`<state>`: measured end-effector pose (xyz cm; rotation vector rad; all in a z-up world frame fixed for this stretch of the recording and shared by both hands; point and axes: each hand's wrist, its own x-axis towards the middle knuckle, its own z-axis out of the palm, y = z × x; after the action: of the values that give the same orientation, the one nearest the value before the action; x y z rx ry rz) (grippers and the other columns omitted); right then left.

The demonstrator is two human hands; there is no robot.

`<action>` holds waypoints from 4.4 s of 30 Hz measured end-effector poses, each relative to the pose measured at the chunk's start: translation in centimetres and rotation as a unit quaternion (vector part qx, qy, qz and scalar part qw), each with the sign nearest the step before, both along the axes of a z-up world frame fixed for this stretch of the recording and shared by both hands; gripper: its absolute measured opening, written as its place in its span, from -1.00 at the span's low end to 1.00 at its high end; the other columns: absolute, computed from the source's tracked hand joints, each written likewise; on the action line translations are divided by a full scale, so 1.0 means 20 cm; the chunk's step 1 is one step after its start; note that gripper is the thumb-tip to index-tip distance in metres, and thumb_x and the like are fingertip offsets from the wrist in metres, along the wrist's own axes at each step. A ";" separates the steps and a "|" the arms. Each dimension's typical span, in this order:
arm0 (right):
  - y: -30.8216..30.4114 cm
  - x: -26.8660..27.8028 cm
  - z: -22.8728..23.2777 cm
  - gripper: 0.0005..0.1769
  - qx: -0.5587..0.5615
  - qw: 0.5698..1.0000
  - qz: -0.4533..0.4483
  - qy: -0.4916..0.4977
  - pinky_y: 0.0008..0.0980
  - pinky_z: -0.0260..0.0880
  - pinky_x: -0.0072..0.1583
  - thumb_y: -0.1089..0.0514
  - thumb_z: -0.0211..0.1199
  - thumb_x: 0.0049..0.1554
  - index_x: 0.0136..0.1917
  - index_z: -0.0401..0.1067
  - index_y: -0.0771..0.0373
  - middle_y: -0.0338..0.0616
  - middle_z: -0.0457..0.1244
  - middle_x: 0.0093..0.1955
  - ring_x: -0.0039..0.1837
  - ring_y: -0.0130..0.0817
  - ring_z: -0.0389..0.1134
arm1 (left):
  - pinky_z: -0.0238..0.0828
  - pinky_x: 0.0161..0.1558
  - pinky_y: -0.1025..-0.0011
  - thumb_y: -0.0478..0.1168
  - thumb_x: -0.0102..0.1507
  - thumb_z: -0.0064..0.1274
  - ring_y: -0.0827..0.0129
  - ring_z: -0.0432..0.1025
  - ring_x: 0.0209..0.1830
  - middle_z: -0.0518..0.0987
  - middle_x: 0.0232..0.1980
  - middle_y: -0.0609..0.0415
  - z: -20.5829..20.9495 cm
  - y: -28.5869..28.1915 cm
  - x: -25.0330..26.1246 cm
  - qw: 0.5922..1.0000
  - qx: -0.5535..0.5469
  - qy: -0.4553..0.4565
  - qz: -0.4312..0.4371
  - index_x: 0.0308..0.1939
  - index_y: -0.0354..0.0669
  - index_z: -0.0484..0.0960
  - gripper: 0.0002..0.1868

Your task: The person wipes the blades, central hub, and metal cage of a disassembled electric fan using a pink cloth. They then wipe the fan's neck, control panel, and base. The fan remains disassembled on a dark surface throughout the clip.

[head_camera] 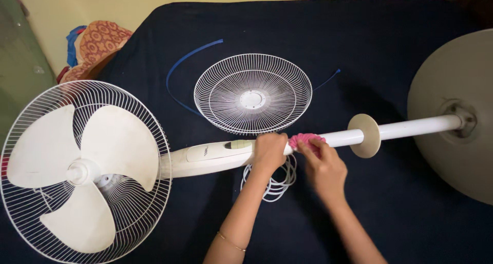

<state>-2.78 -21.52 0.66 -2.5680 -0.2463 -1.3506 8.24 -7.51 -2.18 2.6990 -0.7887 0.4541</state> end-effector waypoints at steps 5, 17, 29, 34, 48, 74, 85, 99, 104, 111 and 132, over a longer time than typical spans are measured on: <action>-0.22 -0.01 0.01 -0.63 -0.004 0.998 -0.069 -0.003 -0.28 0.48 -0.01 0.29 0.37 0.09 0.17 0.63 0.03 -0.18 0.38 0.08 0.01 -0.26 0.45 | 0.45 -0.14 0.15 -0.31 -0.08 0.32 0.10 0.59 -0.28 0.65 -0.36 -0.02 0.01 0.01 -0.03 0.999 -0.021 -0.036 -0.003 -0.30 -0.13 0.63 -0.71; -0.42 -0.02 0.04 -0.61 0.123 0.978 -0.166 0.008 -0.18 0.47 0.02 0.31 0.37 0.11 0.16 0.63 -0.05 -0.13 0.33 0.11 0.03 -0.13 0.44 | 0.33 -0.09 0.05 0.01 -0.08 0.39 0.05 0.52 -0.19 0.62 -0.30 -0.06 0.10 0.02 -0.10 0.999 -0.042 0.011 -0.003 -0.22 -0.11 0.59 -0.53; -0.07 0.03 0.02 -0.49 0.040 0.998 -0.052 0.004 -0.27 0.48 -0.04 0.30 0.36 -0.07 0.18 0.57 0.03 -0.17 0.36 0.18 0.02 -0.18 0.43 | 0.54 -0.27 0.15 0.03 0.01 0.34 0.07 0.60 -0.32 0.67 -0.29 -0.04 0.06 -0.26 -0.01 0.997 -0.064 0.005 -0.041 -0.14 -0.12 0.62 -0.54; -0.17 0.02 0.04 -0.52 0.030 0.996 -0.086 -0.016 -0.31 0.47 -0.09 0.28 0.37 -0.05 0.17 0.57 0.03 -0.26 0.36 0.17 -0.07 -0.27 0.40 | 0.52 -0.27 0.14 0.08 0.00 0.38 0.08 0.60 -0.33 0.66 -0.30 -0.03 0.06 -0.26 -0.03 0.996 -0.074 -0.006 -0.046 -0.26 -0.14 0.59 -0.54; -0.43 0.04 0.02 -0.65 0.016 0.981 -0.184 -0.054 -0.26 0.51 0.01 0.24 0.37 0.08 0.15 0.57 0.01 -0.25 0.36 0.17 0.16 -0.18 0.44 | 0.50 -0.26 0.16 0.17 -0.03 0.42 0.11 0.59 -0.36 0.66 -0.31 -0.01 0.10 -0.25 -0.07 0.997 -0.069 0.014 -0.039 -0.24 -0.13 0.58 -0.45; -0.82 0.12 0.10 -0.82 0.070 0.957 -0.278 -0.052 -0.08 0.47 0.03 0.15 0.37 0.21 0.10 0.63 0.06 -0.13 0.37 0.16 0.07 -0.04 0.44 | 0.42 -0.20 0.16 0.13 -0.02 0.42 0.13 0.58 -0.34 0.65 -0.29 0.02 0.11 -0.24 -0.09 0.996 -0.071 -0.007 -0.043 -0.22 -0.12 0.58 -0.47; -0.79 0.12 0.13 -0.85 0.091 0.960 -0.263 -0.024 -0.08 0.44 -0.05 0.01 0.38 0.25 -0.06 0.65 0.07 -0.17 0.42 0.01 -0.11 -0.04 0.45 | 0.42 -0.24 0.16 0.15 -0.03 0.43 0.15 0.58 -0.36 0.64 -0.32 0.05 0.11 -0.26 -0.11 0.998 -0.045 -0.025 -0.022 -0.26 -0.10 0.56 -0.47; -0.16 0.09 0.07 -0.79 0.119 0.986 -0.114 -0.012 -0.21 0.49 -0.05 0.17 0.39 0.09 0.04 0.59 0.13 -0.09 0.38 0.07 -0.07 -0.12 0.47 | 0.47 -0.24 0.15 -0.09 -0.04 0.39 0.11 0.60 -0.35 0.65 -0.32 0.03 0.07 -0.30 -0.06 1.000 -0.006 -0.019 0.016 -0.24 -0.06 0.59 -0.62; -0.09 0.03 -0.05 -0.42 0.123 0.989 -0.080 0.003 -0.24 0.51 -0.09 0.30 0.39 -0.11 0.22 0.54 0.05 -0.04 0.32 0.11 -0.05 -0.15 0.46 | 0.49 -0.21 0.17 -0.14 0.01 0.33 0.11 0.61 -0.31 0.66 -0.29 0.02 0.06 -0.30 -0.04 0.999 0.021 -0.020 0.015 -0.21 -0.06 0.59 -0.67; -0.33 0.01 -0.08 -0.59 0.024 0.997 -0.065 -0.042 -0.30 0.46 -0.12 0.30 0.41 0.02 0.13 0.61 -0.01 -0.15 0.35 0.00 -0.10 -0.26 0.44 | 0.49 -0.21 0.13 -0.13 0.02 0.34 0.08 0.61 -0.33 0.68 -0.35 -0.02 0.07 -0.32 -0.03 1.000 -0.003 0.028 0.012 -0.21 -0.08 0.62 -0.68; -0.52 0.25 -0.38 -0.90 0.364 0.910 -0.007 -0.199 -0.22 0.38 0.34 0.40 0.23 0.28 0.07 0.51 0.36 -0.06 0.20 0.15 0.25 -0.17 0.36 | 0.48 -0.26 0.11 -0.15 -0.01 0.33 0.07 0.59 -0.41 0.66 -0.40 -0.02 0.05 -0.32 -0.04 0.999 -0.043 -0.025 0.009 -0.30 -0.07 0.62 -0.73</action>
<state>2.13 -31.94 -7.00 -1.6778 0.1883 -1.5780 7.47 -13.91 -1.09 2.6270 -0.7420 0.5482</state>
